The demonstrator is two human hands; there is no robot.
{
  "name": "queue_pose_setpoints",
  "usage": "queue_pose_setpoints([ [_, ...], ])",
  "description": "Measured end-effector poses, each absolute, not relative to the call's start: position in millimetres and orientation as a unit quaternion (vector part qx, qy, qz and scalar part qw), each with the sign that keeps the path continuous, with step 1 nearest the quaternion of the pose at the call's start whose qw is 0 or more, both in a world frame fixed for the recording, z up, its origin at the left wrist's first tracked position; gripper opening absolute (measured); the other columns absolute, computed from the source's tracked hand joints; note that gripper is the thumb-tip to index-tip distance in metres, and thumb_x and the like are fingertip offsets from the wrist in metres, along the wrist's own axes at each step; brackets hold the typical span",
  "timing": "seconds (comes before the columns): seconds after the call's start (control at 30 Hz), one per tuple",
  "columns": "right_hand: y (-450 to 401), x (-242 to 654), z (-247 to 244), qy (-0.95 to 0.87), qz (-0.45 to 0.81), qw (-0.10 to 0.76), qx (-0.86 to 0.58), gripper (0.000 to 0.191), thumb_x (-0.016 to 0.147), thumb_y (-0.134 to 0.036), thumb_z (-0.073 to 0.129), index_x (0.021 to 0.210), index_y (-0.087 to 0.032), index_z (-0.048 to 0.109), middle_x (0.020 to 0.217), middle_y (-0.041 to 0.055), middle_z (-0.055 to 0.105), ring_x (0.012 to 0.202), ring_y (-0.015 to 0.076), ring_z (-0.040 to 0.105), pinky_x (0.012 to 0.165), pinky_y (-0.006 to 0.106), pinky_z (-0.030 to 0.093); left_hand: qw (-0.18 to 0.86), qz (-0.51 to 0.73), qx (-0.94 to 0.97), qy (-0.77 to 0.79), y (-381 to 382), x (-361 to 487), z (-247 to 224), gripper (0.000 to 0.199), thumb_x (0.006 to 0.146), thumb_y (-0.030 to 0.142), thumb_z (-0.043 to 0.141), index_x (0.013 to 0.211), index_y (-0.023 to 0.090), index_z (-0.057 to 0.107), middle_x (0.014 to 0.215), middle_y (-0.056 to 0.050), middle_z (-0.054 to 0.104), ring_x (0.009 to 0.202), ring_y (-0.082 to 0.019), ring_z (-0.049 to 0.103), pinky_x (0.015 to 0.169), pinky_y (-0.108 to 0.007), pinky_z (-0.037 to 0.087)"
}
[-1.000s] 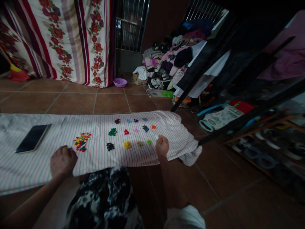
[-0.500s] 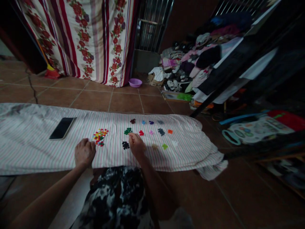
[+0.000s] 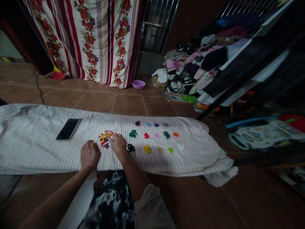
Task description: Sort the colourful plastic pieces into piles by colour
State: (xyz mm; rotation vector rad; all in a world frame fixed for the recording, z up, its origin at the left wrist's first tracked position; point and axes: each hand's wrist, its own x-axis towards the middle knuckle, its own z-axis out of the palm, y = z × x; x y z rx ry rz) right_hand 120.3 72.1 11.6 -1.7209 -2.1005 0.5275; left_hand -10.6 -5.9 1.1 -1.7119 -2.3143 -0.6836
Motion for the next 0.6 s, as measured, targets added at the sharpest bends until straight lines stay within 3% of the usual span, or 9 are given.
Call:
queue_pose_setpoints([
  [0.23, 70, 115, 8, -0.743, 0.156, 0.171, -0.628, 0.021, 0.090, -0.031, 0.049, 0.104, -0.027, 0.064, 0.101, 0.0051, 0.063, 0.087, 0.0182, 0.060, 0.069, 0.027, 0.042, 0.086, -0.237, -0.592, -0.765, -6, -13, 1, 0.028, 0.089, 0.023, 0.032, 0.094, 0.012, 0.058, 0.106, -0.016, 0.059, 0.098, -0.024, 0.053, 0.087, -0.040, 0.038],
  [0.6, 60, 126, -5, -0.749, 0.154, 0.264, -0.588, 0.019, 0.093, -0.027, 0.045, 0.099, -0.022, 0.061, 0.099, 0.0038, 0.066, 0.094, 0.0163, 0.060, 0.077, 0.024, 0.040, 0.098, -0.205, -0.601, -0.766, -7, -13, 2, 0.026, 0.087, 0.022, 0.037, 0.092, 0.012, 0.061, 0.108, -0.015, 0.059, 0.098, -0.025, 0.052, 0.086, -0.040, 0.038],
])
